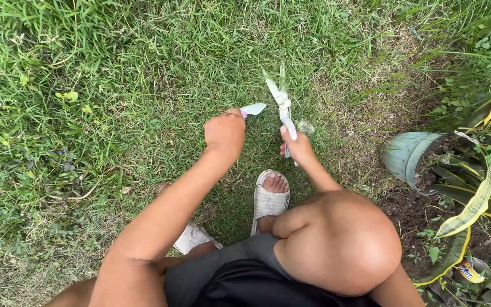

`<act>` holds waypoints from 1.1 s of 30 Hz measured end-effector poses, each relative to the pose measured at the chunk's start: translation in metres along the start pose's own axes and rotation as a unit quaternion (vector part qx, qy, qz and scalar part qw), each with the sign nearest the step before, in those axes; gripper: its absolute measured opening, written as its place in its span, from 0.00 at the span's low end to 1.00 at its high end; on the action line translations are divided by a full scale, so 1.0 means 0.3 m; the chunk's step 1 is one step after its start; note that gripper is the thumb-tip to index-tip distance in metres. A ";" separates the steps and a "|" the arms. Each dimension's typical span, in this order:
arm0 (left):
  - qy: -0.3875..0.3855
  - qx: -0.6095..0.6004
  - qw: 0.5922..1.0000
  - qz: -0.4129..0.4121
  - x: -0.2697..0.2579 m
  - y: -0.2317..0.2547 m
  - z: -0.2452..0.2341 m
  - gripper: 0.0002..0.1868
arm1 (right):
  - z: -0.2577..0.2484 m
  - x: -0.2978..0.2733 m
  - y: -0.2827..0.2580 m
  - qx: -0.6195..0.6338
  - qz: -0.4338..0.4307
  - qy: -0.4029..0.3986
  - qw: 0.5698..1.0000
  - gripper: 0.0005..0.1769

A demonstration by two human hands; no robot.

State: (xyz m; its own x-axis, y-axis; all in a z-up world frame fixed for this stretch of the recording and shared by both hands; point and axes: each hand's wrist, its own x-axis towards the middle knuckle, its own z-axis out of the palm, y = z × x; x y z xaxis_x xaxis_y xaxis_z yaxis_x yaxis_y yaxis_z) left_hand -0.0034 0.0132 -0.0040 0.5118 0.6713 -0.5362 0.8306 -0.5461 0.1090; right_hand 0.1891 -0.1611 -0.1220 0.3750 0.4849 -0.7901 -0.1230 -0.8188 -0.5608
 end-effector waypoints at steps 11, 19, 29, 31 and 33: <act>-0.003 0.012 1.000 -0.011 0.001 0.017 0.045 0.19 | 0.052 0.124 -0.227 -0.054 -0.002 0.020 0.998 0.36; 0.038 0.003 0.999 -0.009 0.025 0.008 -0.058 0.14 | -0.034 -0.072 -0.010 0.024 0.014 0.009 1.000 0.31; 0.022 0.043 0.999 -0.010 0.085 0.038 0.026 0.20 | -0.101 0.081 -0.121 0.094 0.024 0.012 0.995 0.28; 0.057 0.026 0.998 -0.011 0.087 0.028 0.052 0.18 | -0.100 0.153 -0.165 0.065 0.028 0.012 0.997 0.29; 0.046 0.031 0.998 -0.011 0.083 0.029 0.043 0.19 | -0.092 0.153 -0.217 0.031 0.029 0.019 0.999 0.30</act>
State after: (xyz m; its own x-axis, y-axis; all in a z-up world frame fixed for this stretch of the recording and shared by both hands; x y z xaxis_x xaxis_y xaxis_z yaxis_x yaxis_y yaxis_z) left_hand 0.0136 0.0186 -0.0273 0.5139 0.7256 -0.4576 0.8282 -0.5588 0.0440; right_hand 0.2396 -0.0942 -0.1149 0.3993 0.4242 -0.8128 -0.2023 -0.8239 -0.5294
